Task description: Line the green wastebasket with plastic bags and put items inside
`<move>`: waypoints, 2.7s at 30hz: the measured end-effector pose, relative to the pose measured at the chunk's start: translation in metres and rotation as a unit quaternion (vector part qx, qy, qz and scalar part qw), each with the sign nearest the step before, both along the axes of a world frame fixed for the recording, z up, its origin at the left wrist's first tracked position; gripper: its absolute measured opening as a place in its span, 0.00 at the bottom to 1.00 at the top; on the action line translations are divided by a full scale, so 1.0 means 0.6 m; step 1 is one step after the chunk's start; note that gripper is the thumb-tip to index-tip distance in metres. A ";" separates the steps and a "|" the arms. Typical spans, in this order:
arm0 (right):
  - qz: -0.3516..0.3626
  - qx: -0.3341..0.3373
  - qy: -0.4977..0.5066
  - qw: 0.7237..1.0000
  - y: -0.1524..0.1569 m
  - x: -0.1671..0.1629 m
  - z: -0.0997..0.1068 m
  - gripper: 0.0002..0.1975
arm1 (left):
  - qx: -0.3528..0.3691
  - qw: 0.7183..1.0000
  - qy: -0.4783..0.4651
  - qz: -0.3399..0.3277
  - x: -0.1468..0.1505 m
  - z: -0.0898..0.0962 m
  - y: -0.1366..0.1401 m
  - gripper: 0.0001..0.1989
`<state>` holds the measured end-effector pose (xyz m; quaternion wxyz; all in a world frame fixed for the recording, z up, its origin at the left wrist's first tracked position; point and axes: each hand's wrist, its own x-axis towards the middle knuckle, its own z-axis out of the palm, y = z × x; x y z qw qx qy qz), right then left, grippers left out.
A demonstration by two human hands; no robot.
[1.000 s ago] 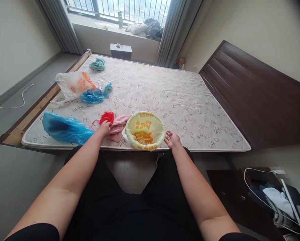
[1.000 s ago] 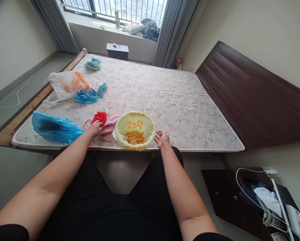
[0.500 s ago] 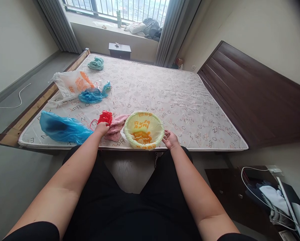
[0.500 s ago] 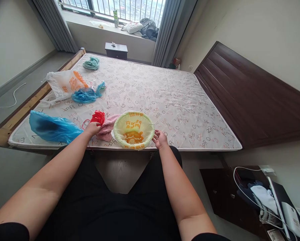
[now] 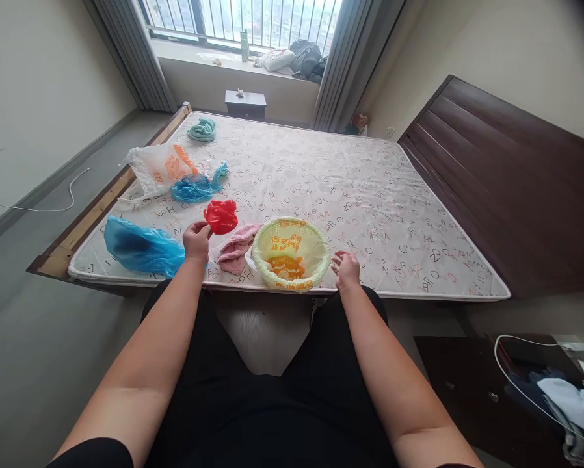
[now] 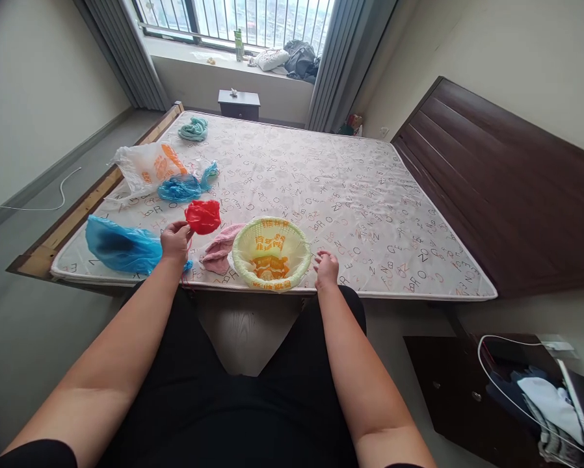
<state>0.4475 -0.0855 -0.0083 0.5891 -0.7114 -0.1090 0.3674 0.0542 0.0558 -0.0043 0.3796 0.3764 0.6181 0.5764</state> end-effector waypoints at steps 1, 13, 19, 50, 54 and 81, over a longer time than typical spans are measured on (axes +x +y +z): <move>-0.017 0.009 -0.067 0.998 -0.003 -0.003 0.009 0.09 | 0.037 0.998 -0.049 -0.008 0.011 0.019 -0.008 0.10; 0.229 0.307 -0.542 0.748 -0.035 -0.118 0.119 0.40 | 0.093 0.920 -0.142 -0.353 0.204 0.177 -0.170 0.04; 0.248 0.303 -0.476 0.788 -0.050 -0.108 0.120 0.26 | 0.140 0.881 -0.071 -0.447 0.251 0.170 -0.240 0.05; 0.416 0.216 -0.079 0.880 -0.075 -0.148 0.197 0.30 | 0.089 0.955 -0.175 -0.222 0.245 0.139 -0.214 0.24; 0.350 0.184 0.083 0.915 -0.072 -0.173 0.193 0.27 | 0.101 0.975 -0.051 -0.189 0.247 0.134 -0.233 0.16; 0.618 -0.277 -0.461 0.574 0.168 -0.182 0.032 0.14 | -0.174 0.963 -0.059 -0.197 0.098 -0.008 -0.078 0.18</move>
